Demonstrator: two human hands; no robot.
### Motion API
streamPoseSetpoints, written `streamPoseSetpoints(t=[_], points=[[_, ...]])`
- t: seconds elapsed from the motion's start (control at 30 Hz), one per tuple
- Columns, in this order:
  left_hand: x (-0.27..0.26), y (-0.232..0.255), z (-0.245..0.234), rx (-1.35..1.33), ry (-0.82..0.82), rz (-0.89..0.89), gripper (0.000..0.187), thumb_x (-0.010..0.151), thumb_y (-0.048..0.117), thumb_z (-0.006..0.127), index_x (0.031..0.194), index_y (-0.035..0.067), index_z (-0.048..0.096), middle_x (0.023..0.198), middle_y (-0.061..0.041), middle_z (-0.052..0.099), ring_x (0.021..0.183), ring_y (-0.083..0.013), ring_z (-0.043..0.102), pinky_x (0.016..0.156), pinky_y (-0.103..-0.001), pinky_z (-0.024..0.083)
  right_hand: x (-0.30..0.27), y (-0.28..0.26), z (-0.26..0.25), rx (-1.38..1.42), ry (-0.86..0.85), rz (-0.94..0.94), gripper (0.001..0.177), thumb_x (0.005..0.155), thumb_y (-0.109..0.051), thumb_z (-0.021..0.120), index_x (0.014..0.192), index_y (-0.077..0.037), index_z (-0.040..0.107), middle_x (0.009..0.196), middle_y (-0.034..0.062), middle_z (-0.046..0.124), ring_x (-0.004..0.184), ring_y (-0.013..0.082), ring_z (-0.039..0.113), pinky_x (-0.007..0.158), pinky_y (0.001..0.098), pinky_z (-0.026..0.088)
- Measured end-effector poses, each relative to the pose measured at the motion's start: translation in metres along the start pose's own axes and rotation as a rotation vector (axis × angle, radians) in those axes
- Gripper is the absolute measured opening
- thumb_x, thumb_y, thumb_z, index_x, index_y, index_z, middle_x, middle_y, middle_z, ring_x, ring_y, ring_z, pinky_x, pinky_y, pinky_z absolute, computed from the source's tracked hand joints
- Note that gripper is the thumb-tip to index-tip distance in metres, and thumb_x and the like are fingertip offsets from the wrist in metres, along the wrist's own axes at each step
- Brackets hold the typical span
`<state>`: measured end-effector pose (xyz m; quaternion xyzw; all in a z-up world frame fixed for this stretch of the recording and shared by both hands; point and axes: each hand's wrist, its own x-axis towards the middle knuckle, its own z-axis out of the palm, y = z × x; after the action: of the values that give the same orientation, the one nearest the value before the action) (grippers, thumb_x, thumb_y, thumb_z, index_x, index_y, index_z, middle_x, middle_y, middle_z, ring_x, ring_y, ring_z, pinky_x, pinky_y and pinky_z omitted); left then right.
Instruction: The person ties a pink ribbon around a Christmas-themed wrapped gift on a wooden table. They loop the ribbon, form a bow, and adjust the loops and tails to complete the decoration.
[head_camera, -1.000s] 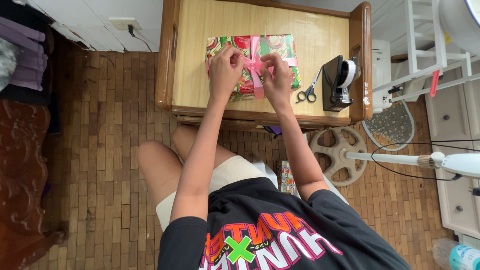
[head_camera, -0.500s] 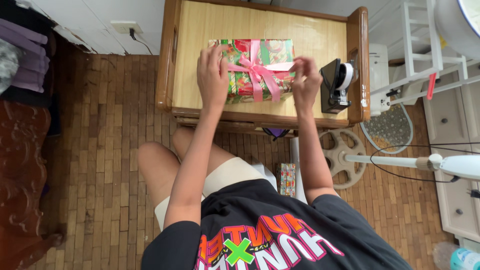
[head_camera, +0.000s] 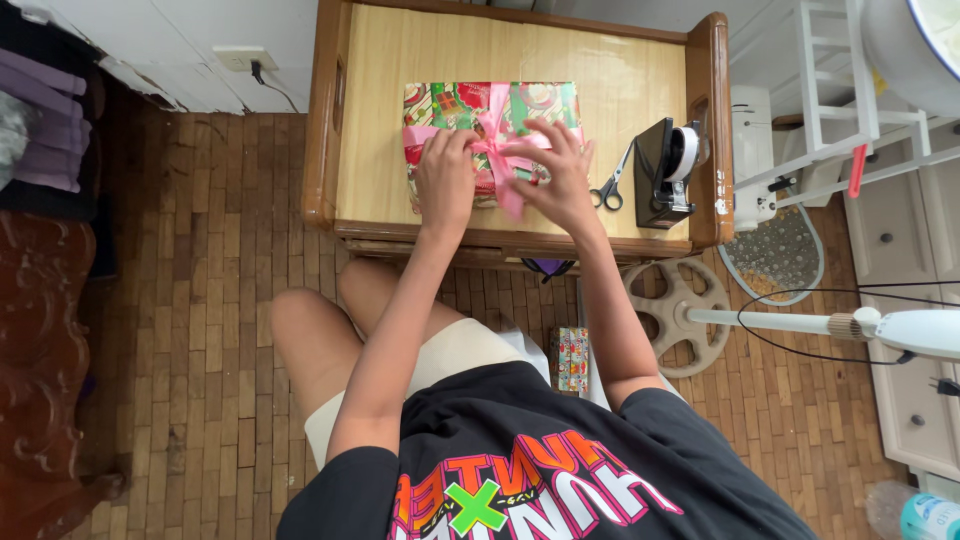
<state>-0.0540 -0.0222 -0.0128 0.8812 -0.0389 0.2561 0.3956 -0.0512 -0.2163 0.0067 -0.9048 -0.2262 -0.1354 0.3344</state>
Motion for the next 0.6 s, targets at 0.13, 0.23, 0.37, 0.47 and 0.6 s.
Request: streamPoseSetpoints(t=[0.13,0.23,0.37,0.47,0.6], points=[[0.001,0.006,-0.002,-0.015,0.016,-0.018,0.012,0.093,0.004,0.068,0.104,0.007,0.071,0.099,-0.010,0.067,0.098,-0.0318,0.064,0.084,-0.044,0.051,0.010,0.005,-0.007,0.067,0.030,0.157,0.028,0.088,-0.017,0.083,0.116,-0.018,0.077,0.120,0.0017,0.072,0.117,0.0252,0.062,0.101,0.0616,0.030],[0.004,0.009,-0.006,-0.027,0.010,-0.052,0.010,0.095,0.006,0.068,0.104,0.009,0.071,0.098,-0.009,0.068,0.098,-0.0313,0.064,0.084,-0.044,0.051,0.023,0.011,-0.008,0.074,0.142,0.239,0.014,0.102,-0.019,0.075,0.116,-0.018,0.077,0.105,0.0009,0.077,0.091,0.0169,0.073,0.082,0.0339,0.058],[0.011,0.010,-0.010,-0.013,0.053,-0.024,0.009,0.096,0.009,0.068,0.105,0.010,0.070,0.100,-0.006,0.070,0.097,-0.0284,0.065,0.083,-0.042,0.053,0.023,0.003,0.000,0.000,0.107,0.025,0.040,0.086,-0.013,0.084,0.121,-0.007,0.068,0.100,0.0080,0.075,0.083,0.0204,0.072,0.073,0.0334,0.058],[0.016,0.011,-0.013,-0.002,0.069,-0.019,0.011,0.095,0.011,0.069,0.106,0.011,0.070,0.102,-0.004,0.071,0.097,-0.0257,0.066,0.080,-0.040,0.054,0.020,-0.012,0.007,0.152,0.139,0.079,0.037,0.099,-0.010,0.075,0.133,-0.007,0.061,0.102,0.0062,0.076,0.088,0.0152,0.077,0.078,0.0310,0.061],[0.016,0.011,-0.017,-0.003,0.038,-0.036,0.014,0.094,0.010,0.070,0.108,0.012,0.069,0.099,-0.002,0.071,0.097,-0.0246,0.067,0.080,-0.040,0.054,0.020,-0.022,0.016,0.142,0.097,0.145,0.059,0.085,-0.011,0.085,0.135,-0.006,0.055,0.091,0.0081,0.072,0.078,0.0145,0.072,0.071,0.0292,0.058]])
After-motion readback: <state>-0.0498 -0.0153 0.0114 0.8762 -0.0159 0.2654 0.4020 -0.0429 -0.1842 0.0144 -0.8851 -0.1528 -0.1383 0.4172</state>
